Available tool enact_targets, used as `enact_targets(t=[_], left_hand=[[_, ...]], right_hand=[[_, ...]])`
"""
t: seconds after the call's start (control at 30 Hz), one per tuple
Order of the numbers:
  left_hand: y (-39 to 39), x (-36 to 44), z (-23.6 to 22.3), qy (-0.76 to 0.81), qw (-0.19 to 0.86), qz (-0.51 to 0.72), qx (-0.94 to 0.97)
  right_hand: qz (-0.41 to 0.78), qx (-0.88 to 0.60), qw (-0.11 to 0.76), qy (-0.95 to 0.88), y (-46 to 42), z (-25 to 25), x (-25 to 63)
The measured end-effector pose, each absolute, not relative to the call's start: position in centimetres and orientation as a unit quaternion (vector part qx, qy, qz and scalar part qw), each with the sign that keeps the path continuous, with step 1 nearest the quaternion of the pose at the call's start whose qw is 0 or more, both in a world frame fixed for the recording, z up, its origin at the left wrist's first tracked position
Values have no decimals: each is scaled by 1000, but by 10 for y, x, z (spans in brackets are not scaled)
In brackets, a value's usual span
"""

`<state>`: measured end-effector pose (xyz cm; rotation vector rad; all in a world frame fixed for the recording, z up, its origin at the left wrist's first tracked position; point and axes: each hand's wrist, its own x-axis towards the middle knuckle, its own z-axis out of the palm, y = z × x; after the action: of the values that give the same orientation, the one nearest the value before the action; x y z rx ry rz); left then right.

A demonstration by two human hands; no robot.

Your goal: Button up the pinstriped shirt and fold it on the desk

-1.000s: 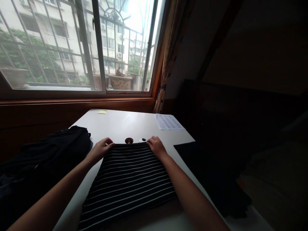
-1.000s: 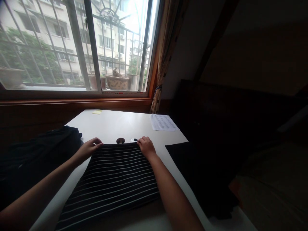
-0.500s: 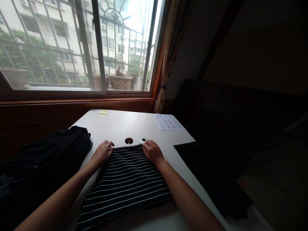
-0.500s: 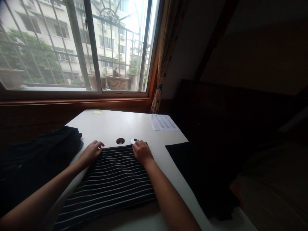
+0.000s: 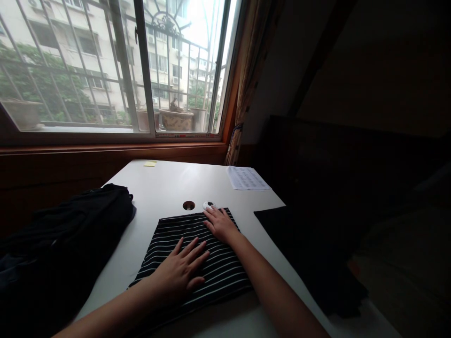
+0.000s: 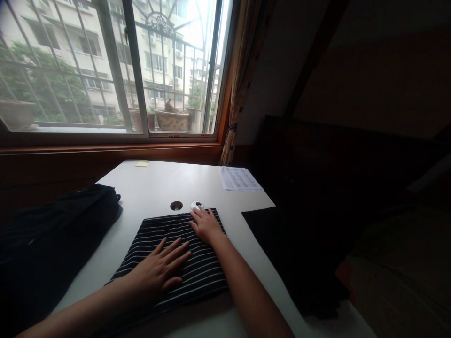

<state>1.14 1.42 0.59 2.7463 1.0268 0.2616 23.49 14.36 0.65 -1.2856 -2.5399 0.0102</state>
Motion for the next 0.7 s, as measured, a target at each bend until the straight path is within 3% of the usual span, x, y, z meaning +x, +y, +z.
enact_targets(t=[0.3, 0.5, 0.7], left_hand=[[-15, -11, 15, 373, 121, 72, 917], [-17, -11, 32, 452, 140, 16, 881], [-25, -11, 21, 502, 78, 2, 862]], right_hand=[[0, -513, 128, -849, 158, 8, 241], [-19, -512, 133, -849, 115, 19, 234], [106, -442, 52, -889, 25, 32, 246]])
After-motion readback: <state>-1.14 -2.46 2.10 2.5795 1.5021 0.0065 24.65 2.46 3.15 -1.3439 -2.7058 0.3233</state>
